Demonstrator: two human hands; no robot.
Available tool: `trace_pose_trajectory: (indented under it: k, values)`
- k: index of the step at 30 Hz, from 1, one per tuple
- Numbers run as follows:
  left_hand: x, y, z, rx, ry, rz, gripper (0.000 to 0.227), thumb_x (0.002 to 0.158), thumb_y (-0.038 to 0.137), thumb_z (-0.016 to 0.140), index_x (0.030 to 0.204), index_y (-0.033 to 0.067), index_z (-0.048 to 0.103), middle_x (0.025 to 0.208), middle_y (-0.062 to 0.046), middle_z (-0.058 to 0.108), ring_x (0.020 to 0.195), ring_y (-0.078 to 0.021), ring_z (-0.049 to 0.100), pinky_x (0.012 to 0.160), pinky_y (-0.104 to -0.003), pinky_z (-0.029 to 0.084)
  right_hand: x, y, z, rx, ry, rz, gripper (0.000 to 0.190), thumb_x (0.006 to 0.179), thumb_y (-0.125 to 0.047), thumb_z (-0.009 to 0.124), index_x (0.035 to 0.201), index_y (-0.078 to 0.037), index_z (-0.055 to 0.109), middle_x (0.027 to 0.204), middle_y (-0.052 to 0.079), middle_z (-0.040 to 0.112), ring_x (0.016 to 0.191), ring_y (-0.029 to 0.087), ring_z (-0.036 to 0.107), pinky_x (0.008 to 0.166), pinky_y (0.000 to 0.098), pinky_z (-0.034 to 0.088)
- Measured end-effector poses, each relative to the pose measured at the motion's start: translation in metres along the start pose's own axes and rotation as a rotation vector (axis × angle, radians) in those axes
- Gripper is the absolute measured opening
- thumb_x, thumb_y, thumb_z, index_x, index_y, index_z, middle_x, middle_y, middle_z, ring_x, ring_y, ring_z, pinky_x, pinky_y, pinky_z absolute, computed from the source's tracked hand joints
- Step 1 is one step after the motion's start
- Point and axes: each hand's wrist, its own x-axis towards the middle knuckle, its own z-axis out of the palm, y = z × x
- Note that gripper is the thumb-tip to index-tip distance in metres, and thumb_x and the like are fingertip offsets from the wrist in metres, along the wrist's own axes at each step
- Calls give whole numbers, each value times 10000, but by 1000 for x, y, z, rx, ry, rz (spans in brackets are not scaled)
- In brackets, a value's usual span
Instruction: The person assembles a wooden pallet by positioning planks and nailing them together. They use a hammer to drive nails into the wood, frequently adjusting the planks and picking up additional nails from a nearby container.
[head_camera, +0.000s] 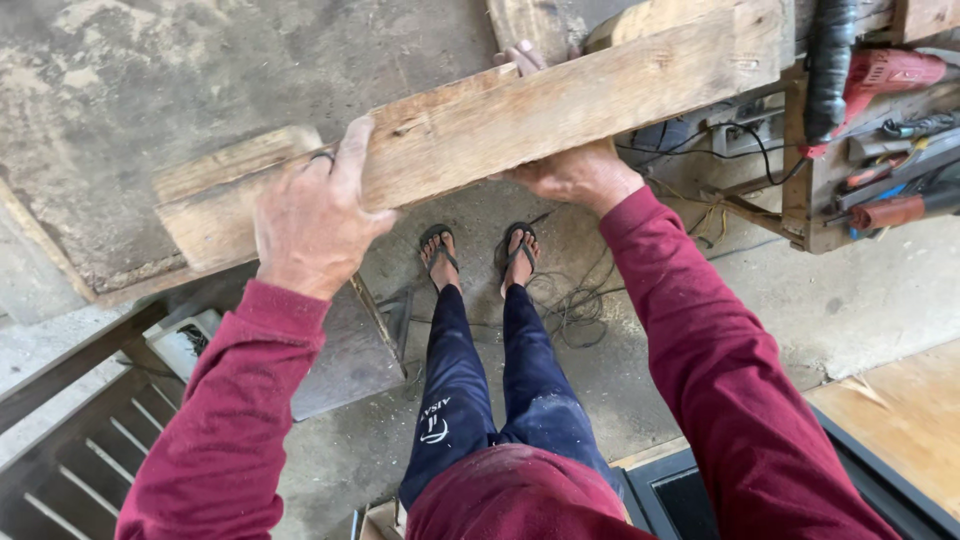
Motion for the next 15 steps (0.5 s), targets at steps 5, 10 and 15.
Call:
trace_pose_trajectory:
  k: [5,10,15]
  values:
    - [-1,10,14,6,-58,-54,1134,673,662,865,1555,54,493,712,-72,616,584,-223,622,542,-388,511,-2,-2,5,-130,-7,2,1257,879,-812,687,1643,26,143,1715,221,175,1605,351,169,1304,572,143]
    - [2,17,23,1,116,-31,1044,695,583,939,1506,62,539,729,-60,613,615,-221,625,579,-392,513,0,-15,-8,-226,-189,158,1358,785,-959,515,1628,40,145,1685,251,69,1550,432,26,1277,588,22]
    - [4,16,29,-26,158,-38,1027,681,549,949,1488,57,550,759,-72,645,636,-230,642,577,-393,520,-3,-10,-5,-259,-105,76,1302,902,-939,459,1652,88,180,1690,311,68,1576,442,36,1310,588,55]
